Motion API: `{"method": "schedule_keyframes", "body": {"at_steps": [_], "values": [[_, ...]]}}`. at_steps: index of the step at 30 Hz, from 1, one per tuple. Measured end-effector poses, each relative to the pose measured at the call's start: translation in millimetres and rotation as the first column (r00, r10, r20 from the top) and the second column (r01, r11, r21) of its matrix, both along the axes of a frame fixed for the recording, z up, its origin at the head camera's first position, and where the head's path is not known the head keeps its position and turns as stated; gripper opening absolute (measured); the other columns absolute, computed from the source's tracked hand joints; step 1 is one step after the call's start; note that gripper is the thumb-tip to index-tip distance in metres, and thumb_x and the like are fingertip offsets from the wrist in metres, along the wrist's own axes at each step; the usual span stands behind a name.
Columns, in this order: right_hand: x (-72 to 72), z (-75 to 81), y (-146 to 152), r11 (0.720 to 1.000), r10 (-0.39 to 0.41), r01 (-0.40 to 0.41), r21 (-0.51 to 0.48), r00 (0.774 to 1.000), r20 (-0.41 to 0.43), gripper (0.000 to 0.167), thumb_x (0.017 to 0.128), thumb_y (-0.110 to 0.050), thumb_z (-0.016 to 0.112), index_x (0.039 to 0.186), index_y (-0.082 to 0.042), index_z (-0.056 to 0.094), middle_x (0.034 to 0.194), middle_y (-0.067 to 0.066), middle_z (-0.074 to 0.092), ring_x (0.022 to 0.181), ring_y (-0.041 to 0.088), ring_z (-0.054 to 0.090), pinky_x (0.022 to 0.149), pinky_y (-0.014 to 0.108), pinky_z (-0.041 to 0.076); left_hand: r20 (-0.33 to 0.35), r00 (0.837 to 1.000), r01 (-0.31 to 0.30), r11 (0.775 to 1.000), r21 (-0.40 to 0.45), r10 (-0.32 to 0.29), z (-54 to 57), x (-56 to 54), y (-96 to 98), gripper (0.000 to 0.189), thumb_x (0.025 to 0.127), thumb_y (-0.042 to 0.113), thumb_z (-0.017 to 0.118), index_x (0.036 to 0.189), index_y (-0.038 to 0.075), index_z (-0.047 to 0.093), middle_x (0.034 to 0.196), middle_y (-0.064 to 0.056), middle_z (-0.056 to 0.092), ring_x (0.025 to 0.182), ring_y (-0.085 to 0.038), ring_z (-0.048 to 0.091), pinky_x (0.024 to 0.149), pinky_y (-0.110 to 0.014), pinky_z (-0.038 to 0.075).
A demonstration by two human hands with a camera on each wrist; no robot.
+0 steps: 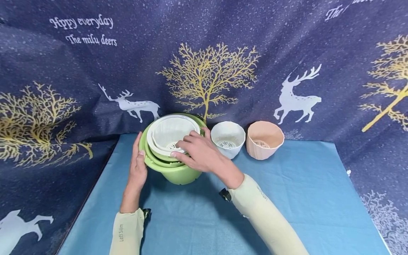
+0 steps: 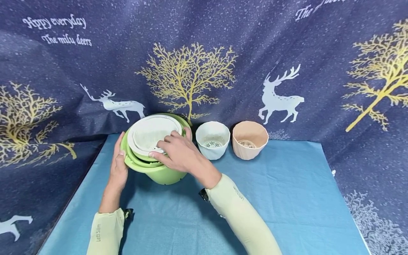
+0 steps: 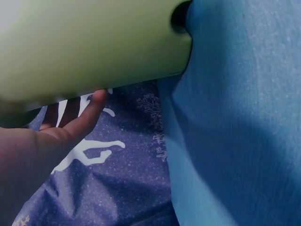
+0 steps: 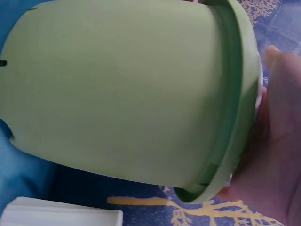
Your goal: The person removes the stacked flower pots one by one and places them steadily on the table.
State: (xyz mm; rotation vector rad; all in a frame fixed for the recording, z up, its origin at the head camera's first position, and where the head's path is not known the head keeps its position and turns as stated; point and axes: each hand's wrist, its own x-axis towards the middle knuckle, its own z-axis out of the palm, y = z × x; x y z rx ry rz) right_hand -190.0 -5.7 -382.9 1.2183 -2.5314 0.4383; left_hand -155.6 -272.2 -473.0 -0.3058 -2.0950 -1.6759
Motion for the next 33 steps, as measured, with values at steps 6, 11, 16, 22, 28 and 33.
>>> {"method": "schedule_keyframes", "body": {"at_steps": [6,11,16,22,28,33], "values": [[-0.9,8.3,-2.8,0.997,-0.028,0.025,0.079,0.999,0.032,0.043,0.108,-0.061,0.046,0.096,-0.028,0.071,0.086,-0.012,0.063,0.095,0.015,0.054,0.107,0.063,0.030,-0.004,1.000,0.005,1.000,-0.001,-0.005,-0.8,-0.1,-0.9,0.059,0.111,0.010,0.028,0.170,0.013,0.024,0.175,-0.010,0.022,0.159,-0.024,0.021,0.124,-0.022,0.019],[-1.2,11.2,-4.5,0.993,-0.042,0.034,0.109,0.997,0.069,0.047,0.108,-0.062,0.044,0.094,-0.027,0.072,0.087,-0.011,0.066,0.097,0.016,0.055,0.105,0.062,0.032,-0.007,1.000,0.008,1.000,0.002,-0.008,-0.2,0.2,-1.4,0.059,0.111,0.010,0.028,0.170,0.012,0.024,0.175,-0.011,0.022,0.159,-0.025,0.021,0.123,-0.022,0.020],[-2.2,12.0,-4.7,0.991,-0.054,0.042,0.124,0.993,0.101,0.047,0.108,-0.061,0.045,0.095,-0.026,0.073,0.089,-0.011,0.066,0.097,0.016,0.055,0.106,0.063,0.032,-0.005,1.000,0.013,1.000,0.005,-0.013,-0.2,-0.3,-1.8,0.059,0.111,0.011,0.027,0.170,0.012,0.024,0.175,-0.016,0.021,0.158,-0.025,0.021,0.123,-0.022,0.021],[-3.0,11.3,-4.2,0.990,-0.059,0.043,0.136,0.991,0.116,0.047,0.107,-0.063,0.044,0.094,-0.027,0.073,0.087,-0.012,0.064,0.096,0.015,0.053,0.108,0.064,0.031,0.003,1.000,0.018,1.000,0.008,-0.018,0.2,-0.6,-1.9,0.060,0.111,0.010,0.027,0.170,0.014,0.024,0.175,-0.014,0.021,0.158,-0.025,0.023,0.123,-0.021,0.022],[-2.3,10.2,-4.2,0.992,-0.056,0.043,0.120,0.993,0.107,0.047,0.107,-0.063,0.045,0.087,-0.028,0.070,0.084,-0.012,0.060,0.094,0.015,0.051,0.108,0.063,0.031,-0.001,1.000,0.022,1.000,0.011,-0.022,-0.4,-0.8,-2.0,0.059,0.111,0.009,0.026,0.170,0.013,0.024,0.175,-0.017,0.021,0.158,-0.025,0.023,0.123,-0.021,0.022],[-1.2,8.4,-4.5,0.993,-0.054,0.046,0.105,0.995,0.080,0.047,0.107,-0.062,0.045,0.084,-0.027,0.066,0.083,-0.012,0.060,0.094,0.016,0.052,0.113,0.064,0.028,0.004,1.000,0.011,1.000,0.010,-0.011,-0.8,-0.7,-1.1,0.060,0.111,0.010,0.027,0.170,0.014,0.024,0.175,-0.014,0.021,0.158,-0.024,0.022,0.123,-0.021,0.021]]}}
